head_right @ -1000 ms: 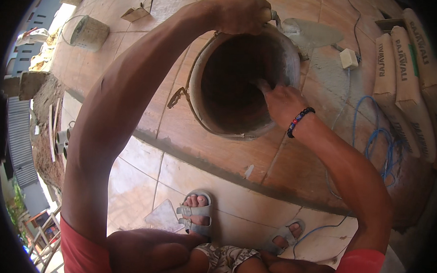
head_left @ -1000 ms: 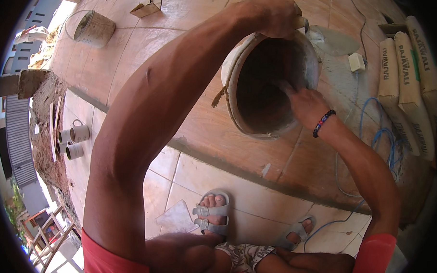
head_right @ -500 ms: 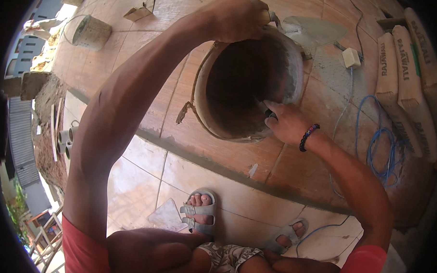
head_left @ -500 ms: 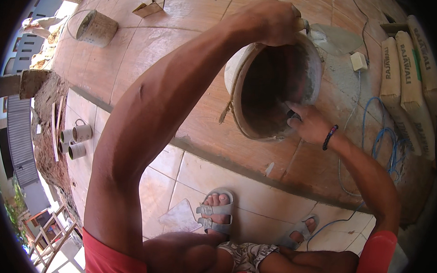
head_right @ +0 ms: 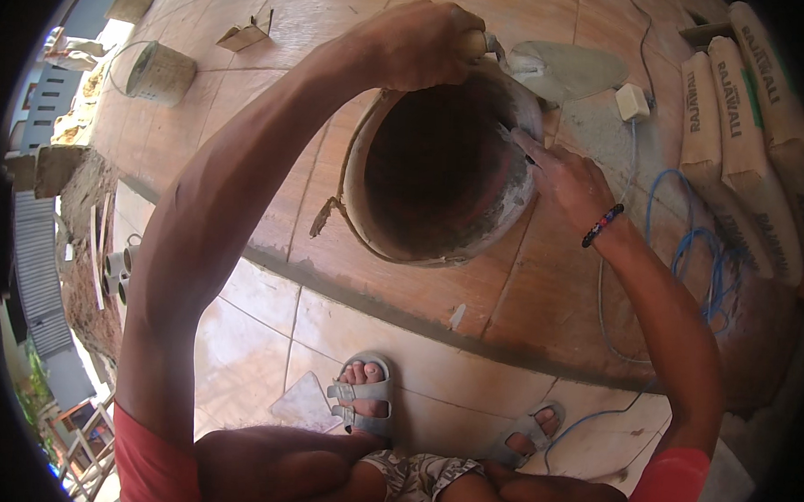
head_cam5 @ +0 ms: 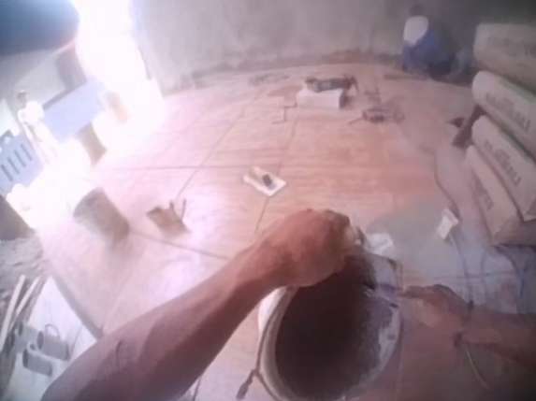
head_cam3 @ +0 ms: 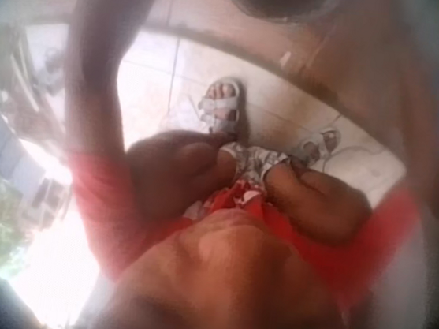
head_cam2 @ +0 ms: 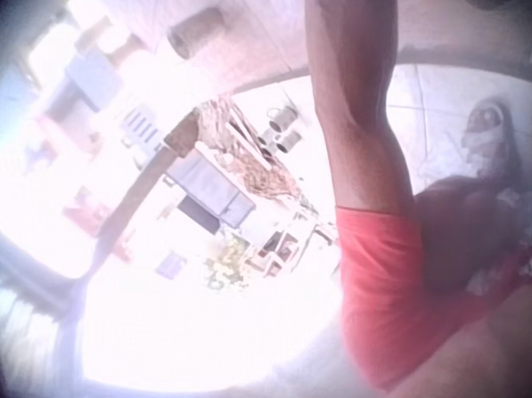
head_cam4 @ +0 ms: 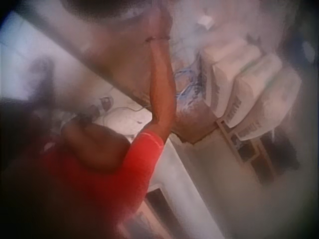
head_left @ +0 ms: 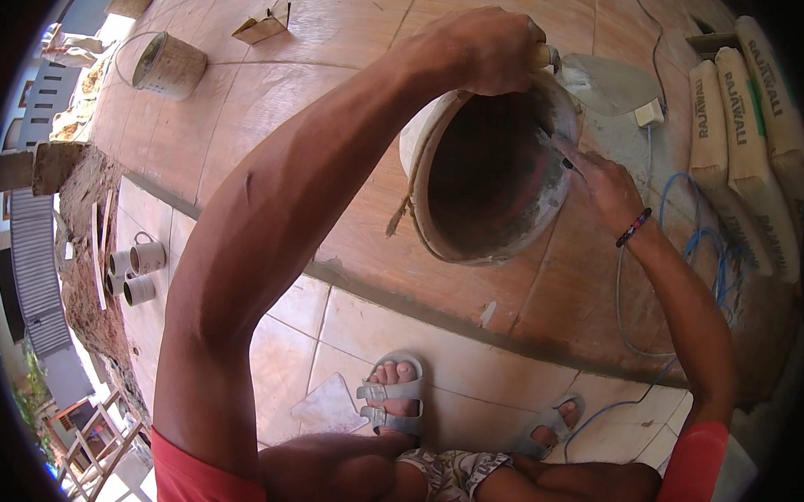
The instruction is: The person scoops grout from a bucket with a trowel and applies it to the joints between floor tiles, smoothing the surface. The person then stands and walks across the room carrying the bucket and trowel.
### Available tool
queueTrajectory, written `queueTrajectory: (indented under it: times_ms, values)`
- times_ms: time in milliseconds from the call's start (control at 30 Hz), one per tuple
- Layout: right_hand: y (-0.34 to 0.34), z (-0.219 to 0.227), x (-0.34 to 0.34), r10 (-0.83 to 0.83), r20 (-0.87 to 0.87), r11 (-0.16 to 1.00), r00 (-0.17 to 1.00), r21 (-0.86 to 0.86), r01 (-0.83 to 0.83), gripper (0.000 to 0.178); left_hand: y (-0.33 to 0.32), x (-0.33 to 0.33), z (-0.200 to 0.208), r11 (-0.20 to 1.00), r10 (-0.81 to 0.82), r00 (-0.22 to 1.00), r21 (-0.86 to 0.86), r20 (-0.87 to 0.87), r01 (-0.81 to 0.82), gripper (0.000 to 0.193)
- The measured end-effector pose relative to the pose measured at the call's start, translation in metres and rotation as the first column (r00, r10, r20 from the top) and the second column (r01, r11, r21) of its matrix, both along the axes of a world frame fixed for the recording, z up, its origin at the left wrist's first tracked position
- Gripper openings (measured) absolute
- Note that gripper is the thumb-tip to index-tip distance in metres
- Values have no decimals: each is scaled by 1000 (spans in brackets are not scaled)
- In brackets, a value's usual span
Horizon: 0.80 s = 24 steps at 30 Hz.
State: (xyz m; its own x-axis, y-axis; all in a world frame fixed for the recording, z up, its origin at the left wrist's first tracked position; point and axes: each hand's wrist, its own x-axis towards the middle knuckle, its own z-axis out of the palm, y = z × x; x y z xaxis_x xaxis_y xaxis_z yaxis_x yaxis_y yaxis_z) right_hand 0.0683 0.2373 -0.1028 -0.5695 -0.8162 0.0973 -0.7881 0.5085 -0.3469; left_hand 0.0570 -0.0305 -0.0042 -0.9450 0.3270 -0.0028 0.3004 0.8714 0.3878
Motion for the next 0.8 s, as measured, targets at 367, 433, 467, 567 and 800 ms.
queueTrajectory:
  times_ms: [367, 433, 467, 567, 800]
  values:
    - [-12, -19, 42, -205, 281, 926, 938, 365, 93, 58, 18, 7, 26, 998, -66, 991, 12, 115, 65, 24]
    - [-11, -26, 51, -196, 335, 957, 922, 269, 106, 56, 16, 13, 30, 998, -58, 992, 18, 115, 56, 24]
    - [-11, -28, 55, -191, 361, 968, 913, 221, 116, 54, 17, 15, 31, 998, -55, 992, 22, 115, 53, 24]
    - [-13, -31, 68, -205, 468, 974, 860, 180, 134, 51, 26, 18, 35, 1000, -7, 986, -13, 169, 9, 25]
    - [-33, -27, 101, -236, 656, 969, 717, 100, 227, 51, 9, 39, 6, 993, 118, 991, 28, -64, -116, 30]
